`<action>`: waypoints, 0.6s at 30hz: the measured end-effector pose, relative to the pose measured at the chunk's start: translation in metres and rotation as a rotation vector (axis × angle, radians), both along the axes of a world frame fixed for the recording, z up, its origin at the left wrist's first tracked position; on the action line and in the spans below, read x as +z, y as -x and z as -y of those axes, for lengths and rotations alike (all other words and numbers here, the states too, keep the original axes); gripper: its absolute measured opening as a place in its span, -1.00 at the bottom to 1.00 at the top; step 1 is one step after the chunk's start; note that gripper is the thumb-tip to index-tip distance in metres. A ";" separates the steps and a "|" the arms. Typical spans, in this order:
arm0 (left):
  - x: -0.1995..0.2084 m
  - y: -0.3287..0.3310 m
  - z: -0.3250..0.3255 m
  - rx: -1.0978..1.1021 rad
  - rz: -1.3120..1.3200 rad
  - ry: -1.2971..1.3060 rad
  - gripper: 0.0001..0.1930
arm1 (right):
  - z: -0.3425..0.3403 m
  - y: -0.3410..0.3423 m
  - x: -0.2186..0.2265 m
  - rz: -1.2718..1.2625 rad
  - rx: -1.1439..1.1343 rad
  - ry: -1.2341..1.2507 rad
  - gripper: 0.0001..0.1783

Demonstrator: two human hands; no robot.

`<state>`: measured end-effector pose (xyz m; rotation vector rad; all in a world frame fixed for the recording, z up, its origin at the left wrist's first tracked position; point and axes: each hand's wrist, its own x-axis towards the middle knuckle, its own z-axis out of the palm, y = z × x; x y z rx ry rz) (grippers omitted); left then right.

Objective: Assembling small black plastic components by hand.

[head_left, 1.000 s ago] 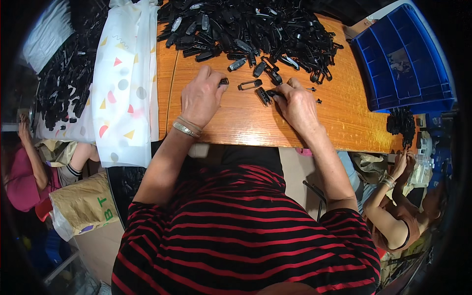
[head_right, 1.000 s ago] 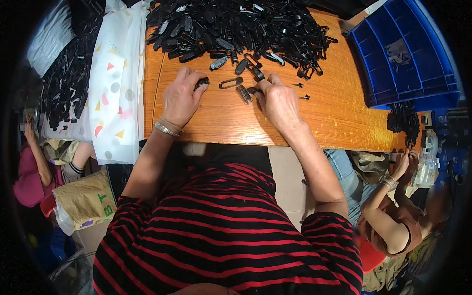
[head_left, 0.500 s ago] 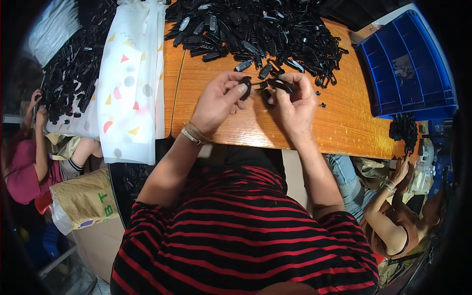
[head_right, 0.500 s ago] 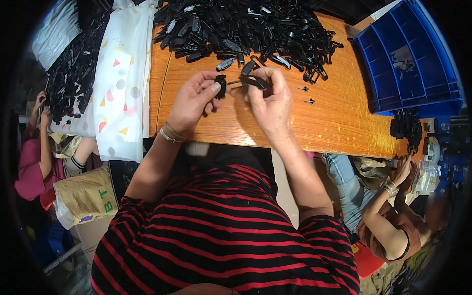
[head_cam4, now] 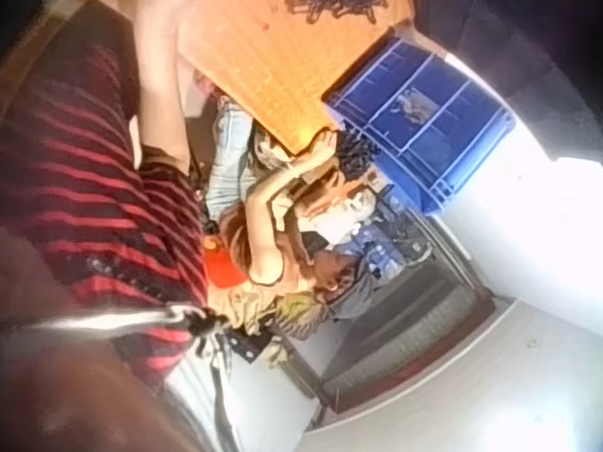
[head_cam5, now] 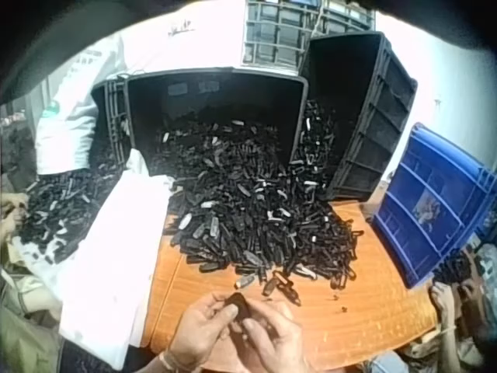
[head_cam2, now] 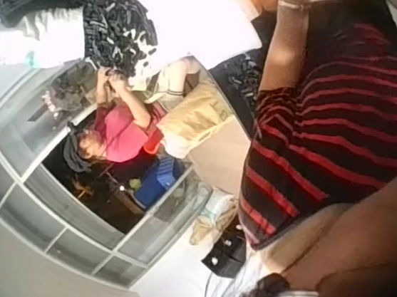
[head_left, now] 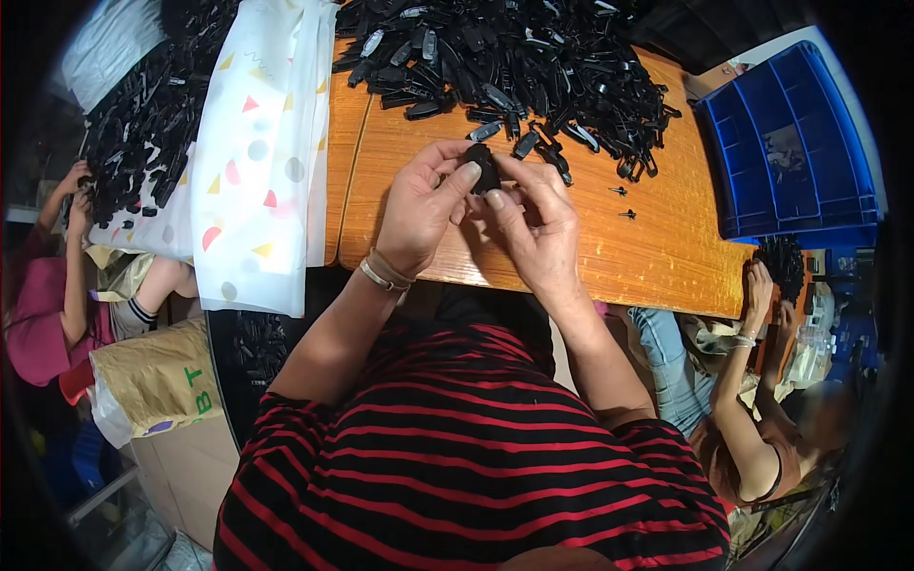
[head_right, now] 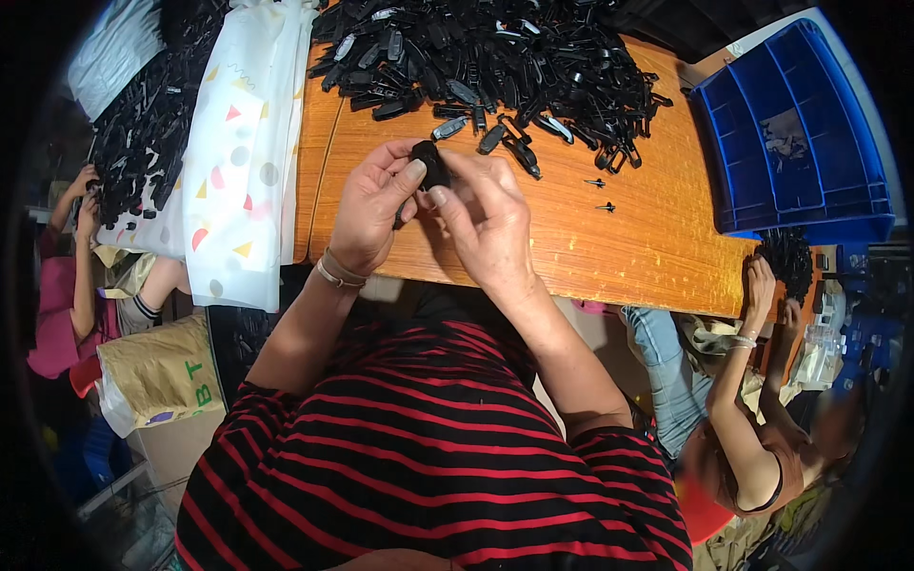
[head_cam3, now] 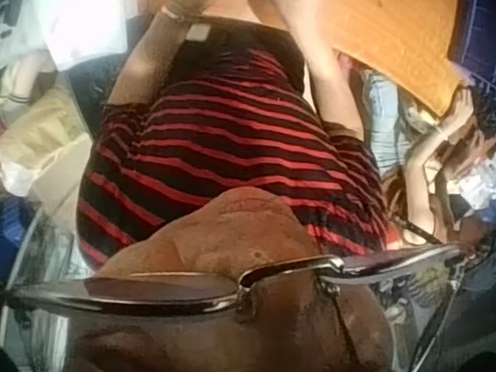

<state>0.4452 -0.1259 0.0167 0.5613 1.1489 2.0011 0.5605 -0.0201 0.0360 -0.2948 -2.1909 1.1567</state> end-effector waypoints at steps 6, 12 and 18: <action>0.001 -0.002 0.002 -0.011 -0.039 0.018 -0.71 | 0.009 0.002 -0.003 -0.030 -0.021 0.399 -0.60; 0.001 -0.003 0.004 -0.018 -0.042 0.069 -0.70 | 0.002 -0.002 -0.006 -0.071 -0.050 0.284 -0.74; 0.006 -0.004 0.004 -0.011 -0.099 0.069 -0.71 | 0.001 -0.003 0.004 0.005 -0.074 0.077 -0.74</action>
